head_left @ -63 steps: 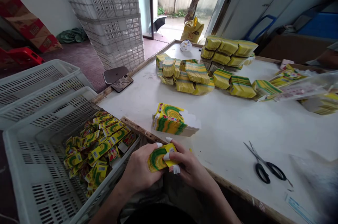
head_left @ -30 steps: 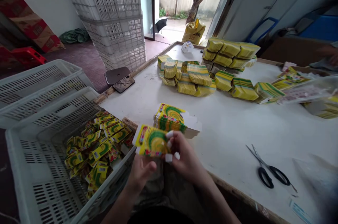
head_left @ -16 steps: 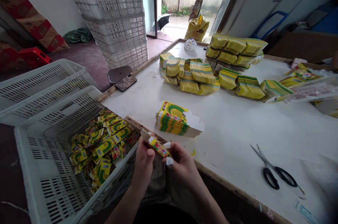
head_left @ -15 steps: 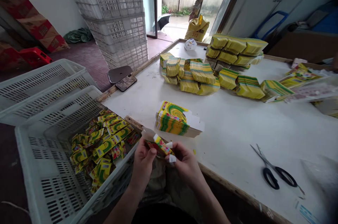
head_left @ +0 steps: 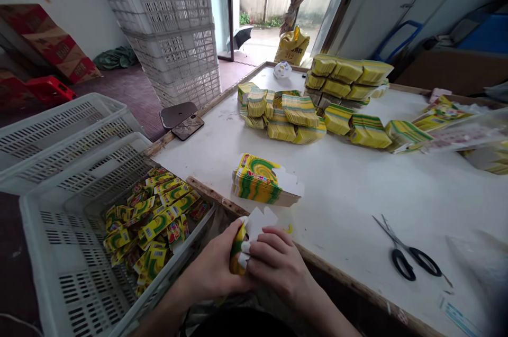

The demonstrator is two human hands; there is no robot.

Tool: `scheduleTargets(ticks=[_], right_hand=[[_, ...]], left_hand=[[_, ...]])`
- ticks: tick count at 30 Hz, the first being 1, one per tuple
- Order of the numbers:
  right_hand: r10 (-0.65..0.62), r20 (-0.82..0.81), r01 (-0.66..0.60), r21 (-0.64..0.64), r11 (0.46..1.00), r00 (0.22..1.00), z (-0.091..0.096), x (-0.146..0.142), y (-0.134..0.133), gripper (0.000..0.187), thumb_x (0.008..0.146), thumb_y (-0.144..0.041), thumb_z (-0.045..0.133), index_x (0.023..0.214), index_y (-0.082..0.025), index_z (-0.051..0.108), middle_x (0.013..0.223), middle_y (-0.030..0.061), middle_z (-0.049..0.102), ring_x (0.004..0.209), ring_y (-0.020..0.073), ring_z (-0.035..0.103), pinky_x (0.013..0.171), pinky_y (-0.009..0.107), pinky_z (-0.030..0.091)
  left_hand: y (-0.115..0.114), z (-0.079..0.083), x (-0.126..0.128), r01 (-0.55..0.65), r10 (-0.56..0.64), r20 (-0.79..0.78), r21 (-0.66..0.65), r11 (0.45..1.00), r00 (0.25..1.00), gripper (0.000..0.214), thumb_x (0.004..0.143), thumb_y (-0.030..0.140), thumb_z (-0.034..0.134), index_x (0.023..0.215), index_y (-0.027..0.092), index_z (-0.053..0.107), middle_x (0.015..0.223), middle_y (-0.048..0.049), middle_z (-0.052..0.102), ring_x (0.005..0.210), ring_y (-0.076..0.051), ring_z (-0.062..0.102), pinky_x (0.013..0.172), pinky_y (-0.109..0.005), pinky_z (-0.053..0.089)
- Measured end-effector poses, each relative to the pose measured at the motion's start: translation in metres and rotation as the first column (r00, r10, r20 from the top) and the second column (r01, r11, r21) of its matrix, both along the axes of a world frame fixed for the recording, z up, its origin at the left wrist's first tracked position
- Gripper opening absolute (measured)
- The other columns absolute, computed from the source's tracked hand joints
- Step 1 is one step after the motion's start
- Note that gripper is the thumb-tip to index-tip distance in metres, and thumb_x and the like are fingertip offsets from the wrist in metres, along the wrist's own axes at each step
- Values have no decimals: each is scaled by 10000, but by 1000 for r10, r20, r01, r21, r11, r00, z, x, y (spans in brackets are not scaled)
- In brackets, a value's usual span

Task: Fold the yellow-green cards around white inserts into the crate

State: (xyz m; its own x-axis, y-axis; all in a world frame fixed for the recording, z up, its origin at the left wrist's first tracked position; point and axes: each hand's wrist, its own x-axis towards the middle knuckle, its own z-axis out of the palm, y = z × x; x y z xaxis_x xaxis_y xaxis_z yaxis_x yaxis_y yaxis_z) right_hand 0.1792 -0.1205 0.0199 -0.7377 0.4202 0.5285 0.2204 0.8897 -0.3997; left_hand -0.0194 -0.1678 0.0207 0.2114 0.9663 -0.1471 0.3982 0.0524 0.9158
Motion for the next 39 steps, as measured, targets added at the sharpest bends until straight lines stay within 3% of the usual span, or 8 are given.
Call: scheduleTargets(ticks=[4, 8, 14, 21, 27, 30, 35, 39], right_hand=[[-156, -144, 150, -53, 987, 977, -26, -3, -12, 321, 952, -204, 499, 1213, -356, 609, 1096, 37, 726, 1054, 239, 642, 1003, 494, 462], [-315, -380, 181, -348, 920, 870, -42, -14, -30, 457, 940, -136, 472, 1350, -335, 503, 1270, 97, 626, 1226, 284, 549, 966, 505, 507], [-680, -407, 4, -856, 516, 610, -40, -20, -31, 390, 888, -327, 606, 1265, -318, 506, 1206, 85, 631, 946, 199, 665, 815, 341, 572], [-555, -322, -237, -946, 222, 767, -24, -17, -6, 404, 814, -546, 623, 1025, -203, 659, 940, 99, 717, 910, 270, 662, 762, 372, 545], [-499, -324, -389, -921, -28, 804, -23, -22, 0, 480, 822, -612, 547, 931, -166, 686, 750, 100, 712, 716, 262, 672, 667, 385, 543], [-479, -353, -407, -913, -10, 804, -25, -24, -1, 549, 833, -673, 470, 938, -176, 677, 753, 101, 698, 710, 259, 661, 670, 389, 532], [-515, -259, -159, -960, 230, 817, -25, -12, 0, 490, 761, -674, 590, 838, -194, 651, 743, 45, 650, 676, 203, 582, 625, 305, 462], [-529, -110, -25, -986, 165, 841, -22, -5, 3, 333, 737, -459, 699, 621, -169, 585, 571, -17, 554, 565, 134, 482, 544, 237, 367]], left_hand=[[-4, -14, 27, -255, 281, -102, 214, 943, 954, 777, 653, 218, 712, 1332, 208, 336, 1168, -110, 642, 1021, -260, 648, 878, -390, 537], [-4, -25, 29, -376, 434, -95, 361, 854, 896, 704, 723, 288, 688, 1316, 225, 314, 1202, -121, 617, 1041, -257, 641, 849, -373, 548], [-2, -33, 28, -389, 430, -53, 339, 857, 901, 751, 773, 331, 681, 1380, 235, 249, 1283, -129, 534, 1084, -237, 598, 897, -357, 525], [-3, -26, 33, -176, 246, -126, 410, 895, 961, 662, 770, 242, 652, 1319, 240, 281, 1094, -94, 569, 912, -217, 637, 755, -328, 559], [-6, -26, 36, -155, 248, -106, 535, 831, 963, 553, 740, 182, 649, 1193, 244, 338, 981, -40, 521, 784, -165, 605, 684, -270, 531], [-5, -26, 37, -182, 290, -101, 575, 798, 952, 548, 740, 174, 646, 1188, 229, 336, 983, -46, 513, 804, -171, 601, 713, -278, 529], [3, -27, 32, -65, 412, -297, 740, 670, 861, 546, 735, 134, 647, 1189, 217, 356, 1037, -90, 545, 889, -228, 597, 748, -341, 524], [11, -23, 25, 153, 443, -481, 789, 595, 756, 411, 770, 105, 626, 1112, 215, 426, 1005, -92, 591, 844, -228, 603, 719, -347, 493]])
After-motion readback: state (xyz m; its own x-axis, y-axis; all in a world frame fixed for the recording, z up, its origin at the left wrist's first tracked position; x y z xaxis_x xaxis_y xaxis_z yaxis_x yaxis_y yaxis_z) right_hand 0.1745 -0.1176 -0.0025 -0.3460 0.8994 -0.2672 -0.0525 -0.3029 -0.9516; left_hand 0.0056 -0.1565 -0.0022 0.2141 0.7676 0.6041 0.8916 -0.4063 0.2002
